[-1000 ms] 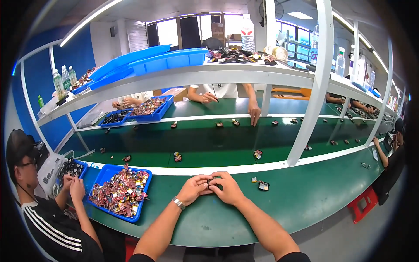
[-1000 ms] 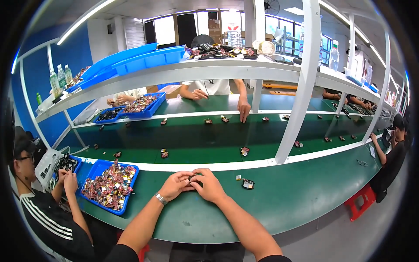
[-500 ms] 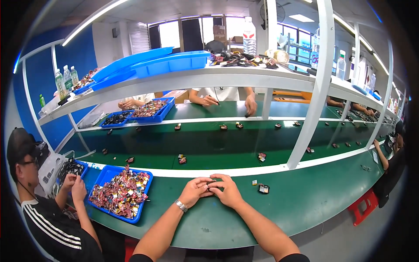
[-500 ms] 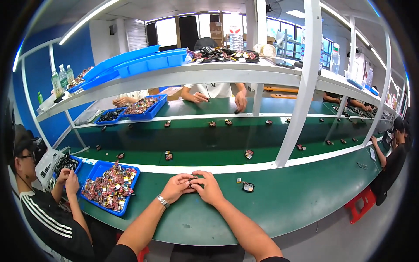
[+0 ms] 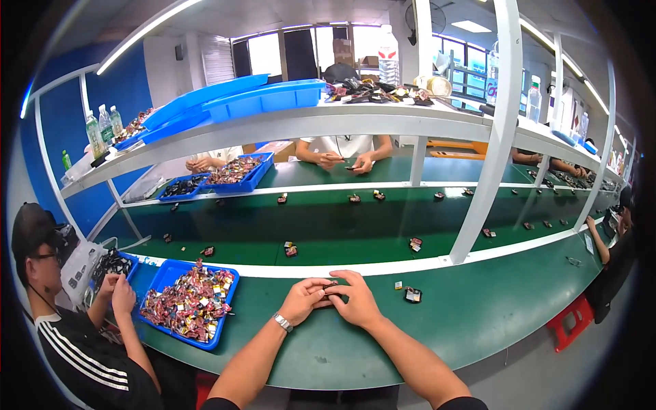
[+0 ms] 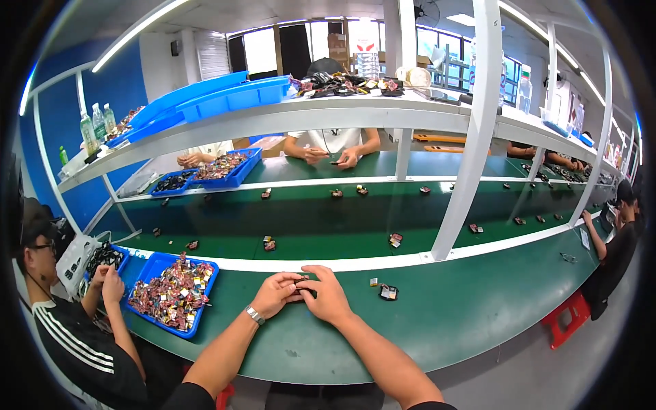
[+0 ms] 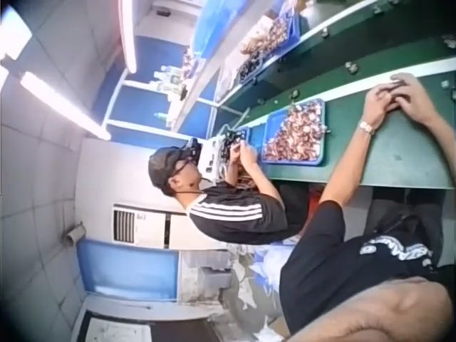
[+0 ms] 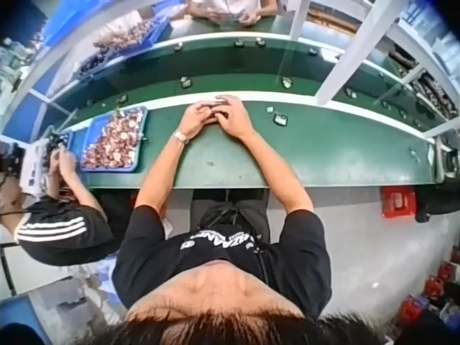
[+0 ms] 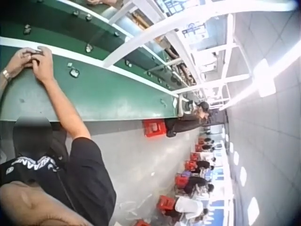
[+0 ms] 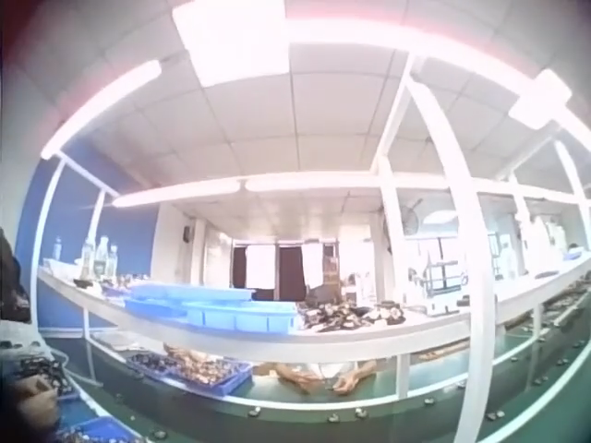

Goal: Picking small components from a tray and placing them onto a moving conveyor belt in a factory setting.

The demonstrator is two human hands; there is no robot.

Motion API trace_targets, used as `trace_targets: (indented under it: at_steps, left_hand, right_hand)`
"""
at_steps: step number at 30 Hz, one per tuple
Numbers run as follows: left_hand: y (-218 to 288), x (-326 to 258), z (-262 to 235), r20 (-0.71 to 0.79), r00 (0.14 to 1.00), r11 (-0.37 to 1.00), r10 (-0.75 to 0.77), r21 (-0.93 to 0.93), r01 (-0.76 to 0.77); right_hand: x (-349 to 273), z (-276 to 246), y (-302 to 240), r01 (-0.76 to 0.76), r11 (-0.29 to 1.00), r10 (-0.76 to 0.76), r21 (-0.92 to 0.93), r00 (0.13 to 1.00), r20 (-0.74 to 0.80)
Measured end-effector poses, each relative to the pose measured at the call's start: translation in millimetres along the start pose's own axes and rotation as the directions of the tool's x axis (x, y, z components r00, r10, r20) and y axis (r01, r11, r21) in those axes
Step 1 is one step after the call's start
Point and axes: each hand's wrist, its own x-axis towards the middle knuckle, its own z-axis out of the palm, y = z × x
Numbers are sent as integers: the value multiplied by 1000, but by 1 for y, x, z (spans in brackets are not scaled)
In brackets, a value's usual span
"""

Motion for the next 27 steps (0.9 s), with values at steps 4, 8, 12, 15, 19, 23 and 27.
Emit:
trace_targets:
  at_steps: [4, 8, 12, 15, 19, 23, 27]
  left_hand:
    - [2, 1, 1, 4, 1000, 1000, 17, -26, -17]
    - [1, 3, 2, -2, 1000, 1000, 7, -22, -7]
    - [1, 2, -2, 0, 999, 999, 42, 23, -42]
    - [2, 1, 6, -50, 998, 999, 32, -8, -33]
    - [5, -1, 10, -66, 997, 1000, 27, -5, -27]
    - [4, 2, 12, -64, 998, 999, 29, -20, -30]
    - [6, 0, 7, -91, 996, 1000, 7, -30, -10]
  right_hand:
    - [0, 4, 5, -12, 1000, 12, 22, 1000, -7]
    - [2, 9, 9, -24, 998, 24, 60, 1000, -1]
    - [1, 9, 1, -13, 999, 11, 44, 999, 41]
    - [1, 9, -2, -23, 1000, 23, -3, 999, -27]
    - [5, 7, -4, 23, 997, -33, -78, 991, -127]
    - [5, 8, -1, 79, 981, -104, -175, 985, -137]
    - [7, 11, -4, 111, 974, -136, -198, 984, -115]
